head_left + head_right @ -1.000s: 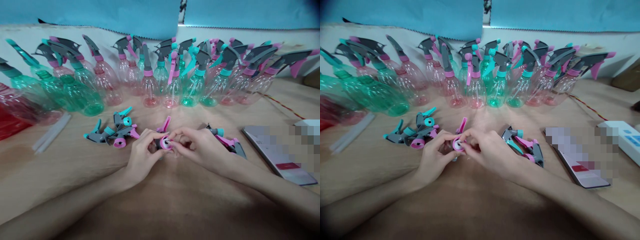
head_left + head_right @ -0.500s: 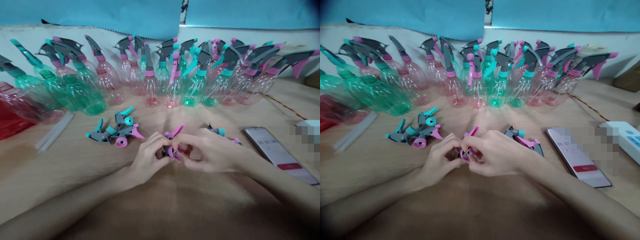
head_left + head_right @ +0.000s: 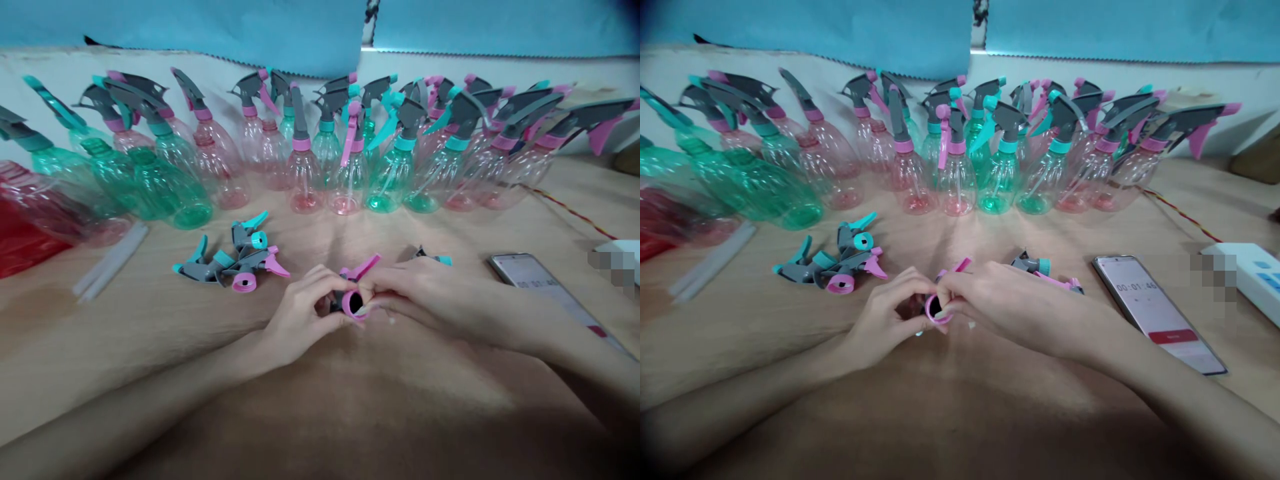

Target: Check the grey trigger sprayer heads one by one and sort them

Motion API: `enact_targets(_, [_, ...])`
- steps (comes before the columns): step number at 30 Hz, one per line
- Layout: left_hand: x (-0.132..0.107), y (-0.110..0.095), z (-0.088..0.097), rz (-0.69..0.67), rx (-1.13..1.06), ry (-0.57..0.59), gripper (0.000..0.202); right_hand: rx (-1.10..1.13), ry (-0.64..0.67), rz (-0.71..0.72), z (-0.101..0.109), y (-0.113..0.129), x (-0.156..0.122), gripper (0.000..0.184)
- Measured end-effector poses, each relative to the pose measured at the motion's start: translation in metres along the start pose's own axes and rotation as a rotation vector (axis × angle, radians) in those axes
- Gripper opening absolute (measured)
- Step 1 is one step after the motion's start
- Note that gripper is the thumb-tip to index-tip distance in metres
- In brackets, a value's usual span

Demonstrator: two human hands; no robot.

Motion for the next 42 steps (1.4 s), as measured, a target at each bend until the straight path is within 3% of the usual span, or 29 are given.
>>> enact_targets(3, [0.001,0.006,0.000,0.078,-0.039,-0.045,0.024,0.041,0.085,-0.028,0.003,0.001,-0.002,0.018])
enact_targets(7, [0.000,0.011,-0.001,0.107,-0.091,-0.050,0.031,0.049,-0.129,-0.029,0.005,0.006,-0.001,0.016])
enact_targets(15, [-0.001,0.013,-0.002,0.136,-0.199,-0.052,0.032,-0.054,-0.246,0.100,-0.009,0.010,0.002,0.014])
enact_targets(23, [-0.001,0.013,-0.001,0.137,-0.202,-0.059,0.033,0.096,-0.029,0.009,0.002,0.003,0.006,0.017])
enact_targets(29, [0.001,0.008,-0.001,0.093,-0.146,-0.080,0.031,0.073,-0.114,0.009,0.009,0.005,0.004,0.015])
enact_targets(32, [0.002,0.004,0.000,0.070,-0.114,-0.074,0.029,-0.041,-0.066,0.067,0.005,0.006,0.004,0.011])
enact_targets(35, [0.002,0.002,0.000,0.041,-0.084,-0.074,0.030,-0.114,-0.019,0.032,0.001,0.005,0.004,0.008])
enact_targets(42, [0.001,0.000,0.001,0.002,-0.027,-0.061,0.028,-0.183,-0.029,0.050,-0.002,0.004,0.004,0.012])
Point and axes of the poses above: each hand's wrist, its own x-axis towards the middle knuckle, its own z-axis out of the back of the hand, y = z × x, the point moved 2 cm from there along x, towards the middle knuckle, and after that the axes turned 4 degrees about y, right-handed, at the moved point
